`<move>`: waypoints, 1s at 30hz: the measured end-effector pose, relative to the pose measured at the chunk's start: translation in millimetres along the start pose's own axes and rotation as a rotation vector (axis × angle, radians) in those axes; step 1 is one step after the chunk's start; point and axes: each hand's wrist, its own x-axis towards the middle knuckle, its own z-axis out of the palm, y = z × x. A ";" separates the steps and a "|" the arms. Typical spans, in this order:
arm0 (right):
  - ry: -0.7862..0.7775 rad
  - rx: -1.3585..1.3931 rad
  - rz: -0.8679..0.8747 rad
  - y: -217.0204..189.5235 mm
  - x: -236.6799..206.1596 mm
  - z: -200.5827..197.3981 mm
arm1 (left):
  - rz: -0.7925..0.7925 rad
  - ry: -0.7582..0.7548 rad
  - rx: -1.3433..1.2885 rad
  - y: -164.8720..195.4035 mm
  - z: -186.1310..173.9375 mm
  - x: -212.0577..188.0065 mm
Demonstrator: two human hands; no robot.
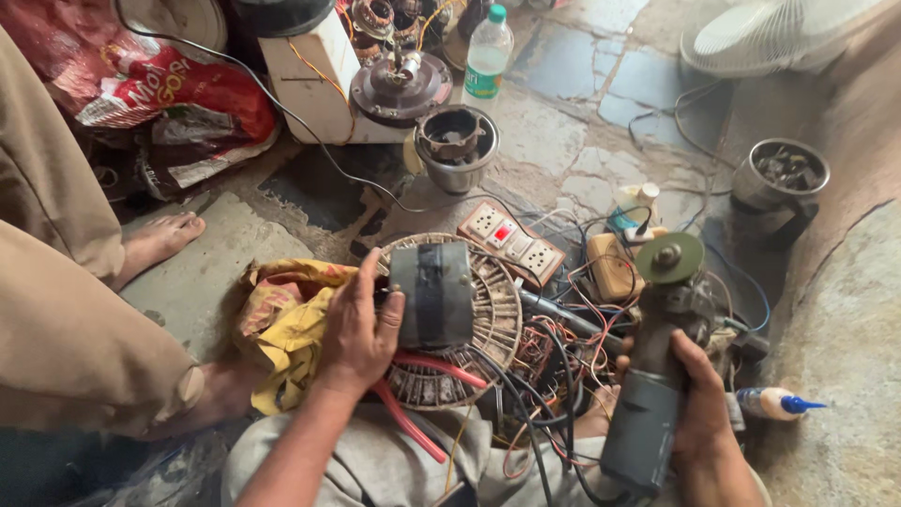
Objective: The person works on an electric motor, using a rotary tool to grind the motor housing and a screwdriver to adjust components. They also handle wires and a yellow cloth while seated on the floor.
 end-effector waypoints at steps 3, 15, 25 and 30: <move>0.008 -0.023 -0.018 -0.7 5.5 -4.0 | -0.026 -0.127 0.106 -2.6 -12.3 0.6; -0.005 0.142 -0.144 -0.8 2.9 13.3 | -0.020 -0.278 0.298 -9.0 -15.6 -8.4; -0.014 0.145 -0.115 0.8 9.0 11.0 | -0.349 -0.009 -0.389 -28.0 -3.4 9.8; -0.021 0.136 -0.088 1.9 11.5 8.6 | -0.541 -0.144 -0.601 -43.8 -0.4 37.6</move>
